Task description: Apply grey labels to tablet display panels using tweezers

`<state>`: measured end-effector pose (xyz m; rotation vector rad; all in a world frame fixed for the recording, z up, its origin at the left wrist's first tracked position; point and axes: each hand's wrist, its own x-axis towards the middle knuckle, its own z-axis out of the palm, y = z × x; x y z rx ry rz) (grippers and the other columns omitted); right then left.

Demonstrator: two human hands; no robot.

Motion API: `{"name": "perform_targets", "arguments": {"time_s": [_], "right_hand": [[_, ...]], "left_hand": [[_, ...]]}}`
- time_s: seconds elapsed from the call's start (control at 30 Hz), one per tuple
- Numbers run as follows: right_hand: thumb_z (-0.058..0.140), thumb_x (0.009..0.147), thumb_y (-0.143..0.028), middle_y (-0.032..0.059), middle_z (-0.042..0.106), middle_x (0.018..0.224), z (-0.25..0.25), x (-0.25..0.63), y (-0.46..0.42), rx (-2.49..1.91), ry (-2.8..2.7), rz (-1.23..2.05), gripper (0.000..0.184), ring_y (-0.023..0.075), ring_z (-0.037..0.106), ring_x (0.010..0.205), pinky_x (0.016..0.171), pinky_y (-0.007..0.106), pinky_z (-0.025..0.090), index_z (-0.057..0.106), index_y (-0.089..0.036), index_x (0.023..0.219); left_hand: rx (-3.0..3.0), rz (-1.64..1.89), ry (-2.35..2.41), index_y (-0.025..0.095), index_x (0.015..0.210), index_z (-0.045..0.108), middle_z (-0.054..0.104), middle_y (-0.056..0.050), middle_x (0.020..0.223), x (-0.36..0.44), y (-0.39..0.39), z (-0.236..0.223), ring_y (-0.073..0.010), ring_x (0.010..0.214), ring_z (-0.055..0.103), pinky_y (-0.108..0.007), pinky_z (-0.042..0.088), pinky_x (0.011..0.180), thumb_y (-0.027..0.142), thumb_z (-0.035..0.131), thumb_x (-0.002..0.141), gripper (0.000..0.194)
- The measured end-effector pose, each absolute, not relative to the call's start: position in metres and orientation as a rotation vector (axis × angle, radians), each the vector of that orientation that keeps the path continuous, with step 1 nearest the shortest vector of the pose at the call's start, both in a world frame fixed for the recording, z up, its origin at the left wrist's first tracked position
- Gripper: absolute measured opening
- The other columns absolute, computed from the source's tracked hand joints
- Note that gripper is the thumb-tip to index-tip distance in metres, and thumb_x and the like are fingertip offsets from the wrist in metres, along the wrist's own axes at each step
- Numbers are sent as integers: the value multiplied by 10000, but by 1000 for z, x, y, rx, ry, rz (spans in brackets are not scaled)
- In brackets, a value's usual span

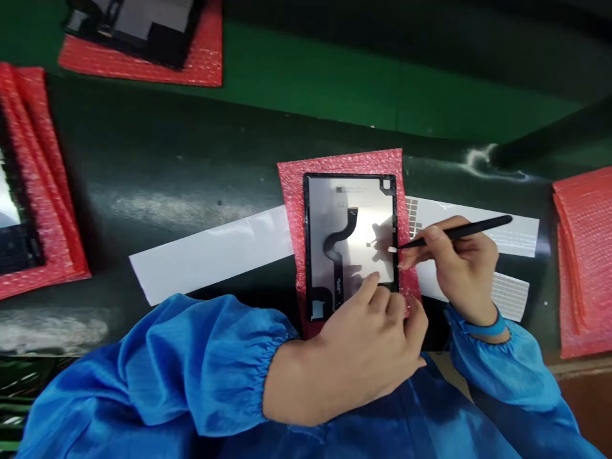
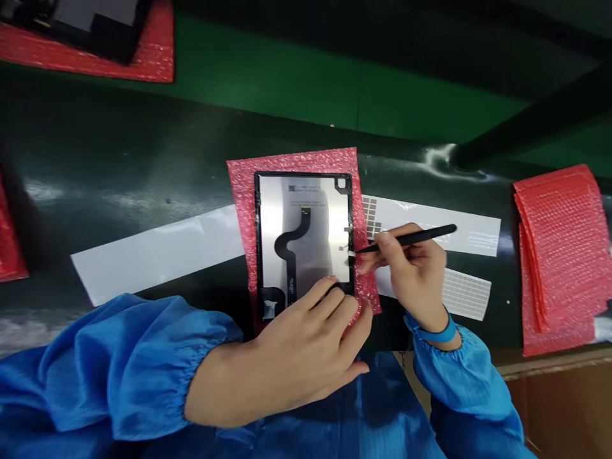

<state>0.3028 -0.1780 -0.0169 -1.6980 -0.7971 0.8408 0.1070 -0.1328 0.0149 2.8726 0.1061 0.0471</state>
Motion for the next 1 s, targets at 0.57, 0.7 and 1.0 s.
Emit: {"name": "perform_targets", "arguments": {"time_s": [0.57,0.7,1.0], "right_hand": [[780,919,-534,16,791,669,-31,229,-82,-1659,-956,1131,333,197,789,565,541,279,676,708,-215,857],[792,903,-551,20,792,668,-31,227,-82,-1676,-951,1135,347,207,790,572,553,296,679,714,-216,855],[791,920,-506,8,787,668,-30,226,-82,-1681,-966,1112,306,193,783,560,546,274,673,715,-217,853]], "left_hand": [[2822,-204,472,-67,1443,578,802,-227,939,79,-86,-4,-398,1008,756,-581,369,1163,691,714,893,946],[2846,-214,444,-40,1415,612,804,-207,908,78,-83,-4,-387,926,758,-593,437,1088,595,712,931,805],[2819,-239,449,30,1342,675,811,-194,990,80,-74,-6,-385,978,759,-597,413,1120,472,786,895,638]]}}
